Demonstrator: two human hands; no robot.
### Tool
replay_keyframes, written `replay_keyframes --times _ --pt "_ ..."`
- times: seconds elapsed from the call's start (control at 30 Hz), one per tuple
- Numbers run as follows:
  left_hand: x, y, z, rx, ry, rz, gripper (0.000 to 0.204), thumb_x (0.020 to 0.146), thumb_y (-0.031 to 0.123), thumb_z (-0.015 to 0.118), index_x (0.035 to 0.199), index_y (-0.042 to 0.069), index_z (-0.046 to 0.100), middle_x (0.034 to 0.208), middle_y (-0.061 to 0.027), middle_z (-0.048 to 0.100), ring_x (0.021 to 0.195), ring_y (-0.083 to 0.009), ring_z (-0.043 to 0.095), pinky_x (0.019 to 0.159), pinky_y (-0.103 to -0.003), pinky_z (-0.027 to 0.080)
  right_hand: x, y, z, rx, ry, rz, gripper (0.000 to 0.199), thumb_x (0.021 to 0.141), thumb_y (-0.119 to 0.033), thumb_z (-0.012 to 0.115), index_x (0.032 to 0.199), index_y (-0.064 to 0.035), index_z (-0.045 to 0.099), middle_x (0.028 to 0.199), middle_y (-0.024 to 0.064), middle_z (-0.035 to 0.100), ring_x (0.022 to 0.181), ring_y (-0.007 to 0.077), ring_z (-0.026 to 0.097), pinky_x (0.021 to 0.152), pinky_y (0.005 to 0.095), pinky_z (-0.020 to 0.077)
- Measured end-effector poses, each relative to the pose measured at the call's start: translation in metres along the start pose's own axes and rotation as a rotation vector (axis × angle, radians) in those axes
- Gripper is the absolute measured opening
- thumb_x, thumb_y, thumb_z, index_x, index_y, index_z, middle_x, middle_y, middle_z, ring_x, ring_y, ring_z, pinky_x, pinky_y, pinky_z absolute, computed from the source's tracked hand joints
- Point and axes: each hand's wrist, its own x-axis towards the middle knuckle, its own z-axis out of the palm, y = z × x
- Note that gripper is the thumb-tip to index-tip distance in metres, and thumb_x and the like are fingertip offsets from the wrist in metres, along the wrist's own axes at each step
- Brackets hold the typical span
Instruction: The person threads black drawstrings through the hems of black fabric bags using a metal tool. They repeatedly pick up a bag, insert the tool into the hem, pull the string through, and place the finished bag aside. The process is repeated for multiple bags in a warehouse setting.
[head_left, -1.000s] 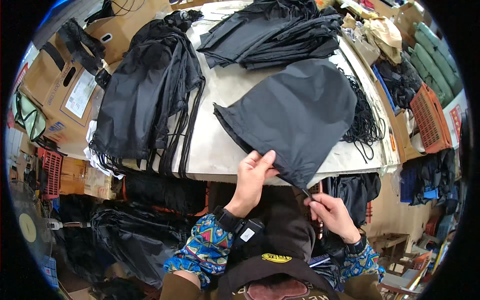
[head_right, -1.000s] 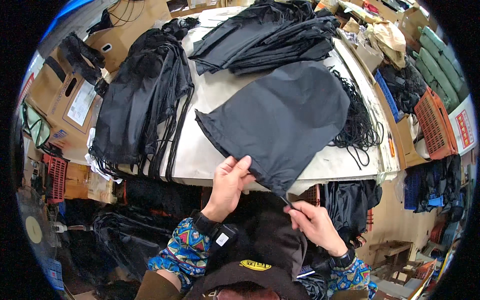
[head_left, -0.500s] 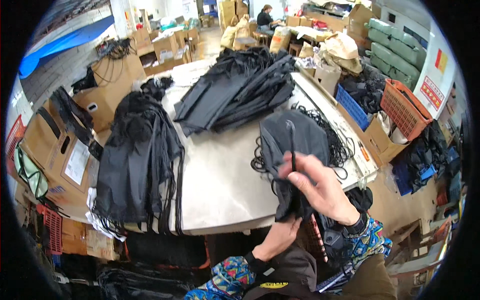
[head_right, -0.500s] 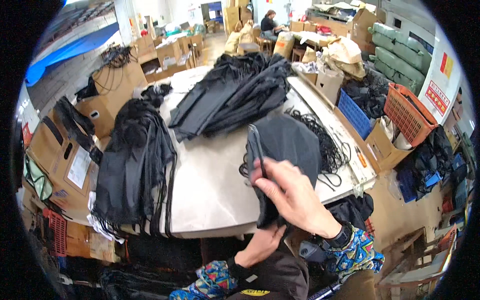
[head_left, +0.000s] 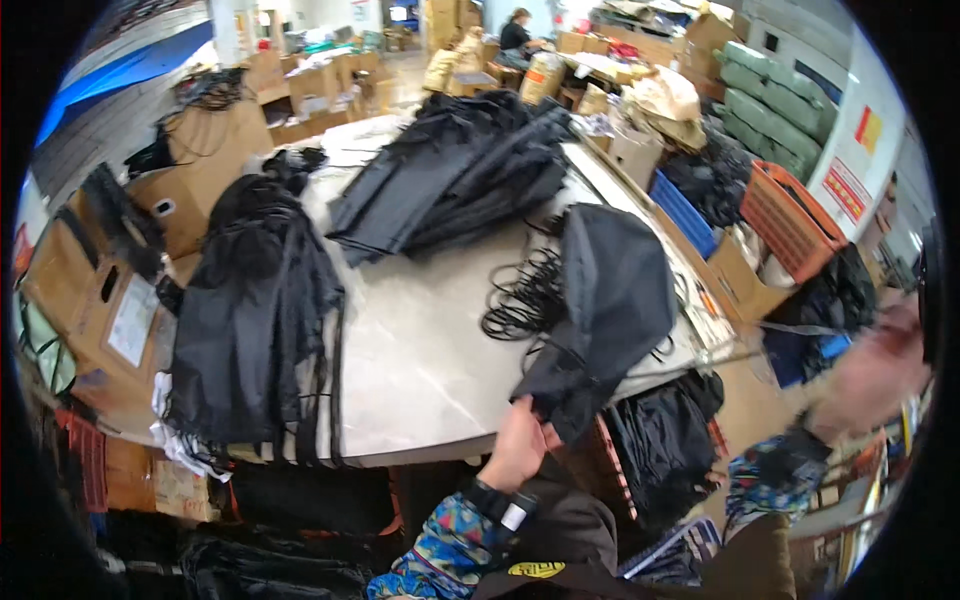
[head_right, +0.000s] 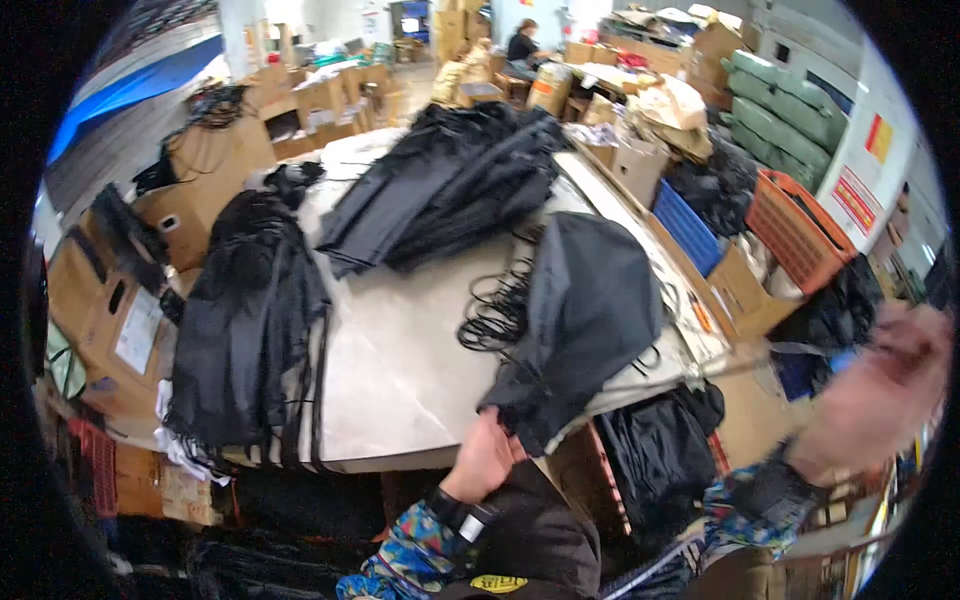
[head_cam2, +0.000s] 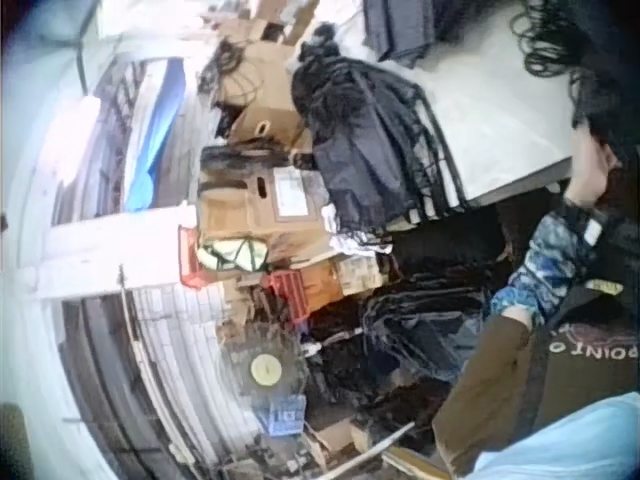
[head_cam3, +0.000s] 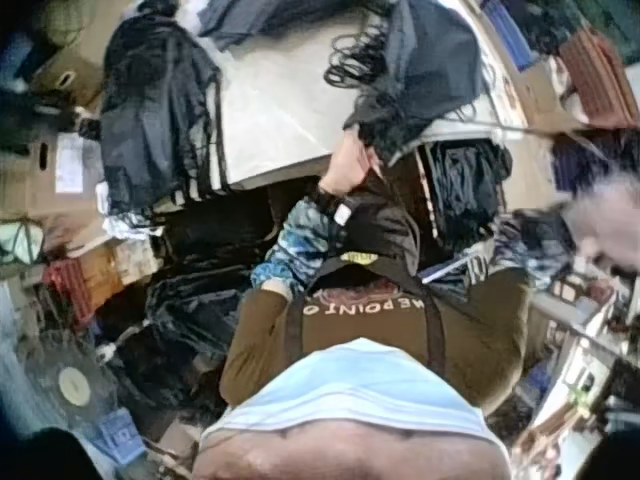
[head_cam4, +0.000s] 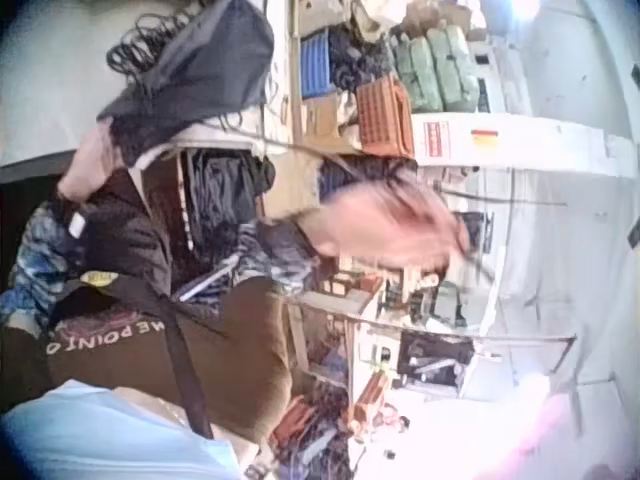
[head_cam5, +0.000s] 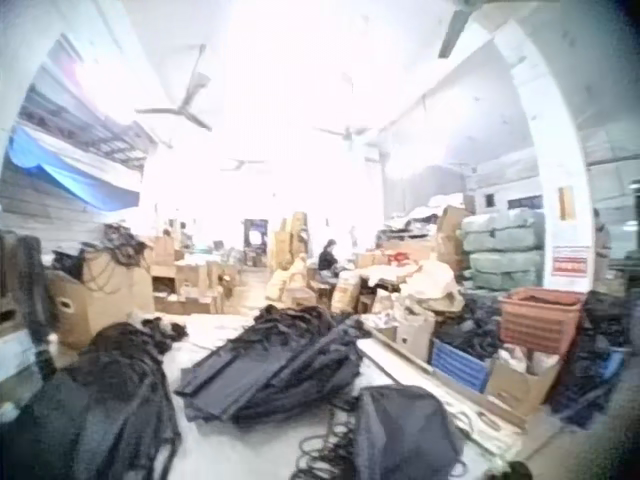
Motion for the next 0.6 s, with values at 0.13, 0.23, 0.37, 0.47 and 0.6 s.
replay_keyframes --times 0.13,0.23,0.37,0.47,0.6 --pt "-0.011 0.024 -0.015 -0.028 -0.148 -0.037 0.047 0.095 0.047 0.046 0.111 0.004 0.053 0.105 -0.0098 0.061 0.097 -0.0259 0.061 0.084 -0.041 0.05 -0.126 0.018 0.061 -0.394 -0.5 0.209 0.024 0.082 0.011 0.051 0.102 0.0 0.058 0.088 0.0094 0.061 0.071 0.0166 0.055 0.064 0.0266 0.0458" --pt "-0.042 0.05 -0.028 0.689 0.203 0.103 0.044 0.095 0.039 0.051 0.105 -0.003 0.057 0.102 -0.0131 0.061 0.07 -0.0216 0.064 0.067 -0.033 0.053 -0.153 0.017 0.064 -0.439 -0.721 0.4 0.018 0.089 0.002 0.054 0.106 -0.0026 0.059 0.091 0.0103 0.063 0.078 0.0184 0.06 0.07 0.0269 0.0475" --pt "-0.062 0.05 0.005 1.209 0.199 1.002 0.043 0.088 0.012 0.061 0.127 -0.001 0.047 0.109 -0.0134 0.06 0.072 -0.0116 0.057 0.061 -0.021 0.045 -0.174 0.017 0.066 -0.17 -0.927 0.707 0.016 0.093 -0.01 0.054 0.104 -0.0019 0.062 0.092 0.0103 0.063 0.081 0.0184 0.06 0.073 0.0266 0.0467" --pt "-0.057 0.041 0.051 1.501 -0.1 1.128 0.051 0.082 0.009 0.065 0.129 0.004 0.047 0.103 -0.0135 0.059 0.074 -0.0227 0.061 0.063 -0.032 0.049 -0.173 0.007 0.076 0.09 -1.033 0.887 0.022 0.095 -0.014 0.052 0.112 -0.0015 0.061 0.081 0.0064 0.053 0.073 0.0157 0.053 0.069 0.0259 0.0441" --pt "-0.038 0.043 0.017 1.704 -0.101 1.145 0.02 0.085 0.011 0.062 0.102 0.0 0.063 0.081 -0.0128 0.064 0.072 -0.0296 0.063 0.063 -0.035 0.05 -0.167 0.005 0.072 0.27 -0.989 1.076 0.024 0.096 -0.01 0.049 0.117 -0.0004 0.057 0.082 0.0063 0.051 0.065 0.0127 0.052 0.061 0.0228 0.0429"
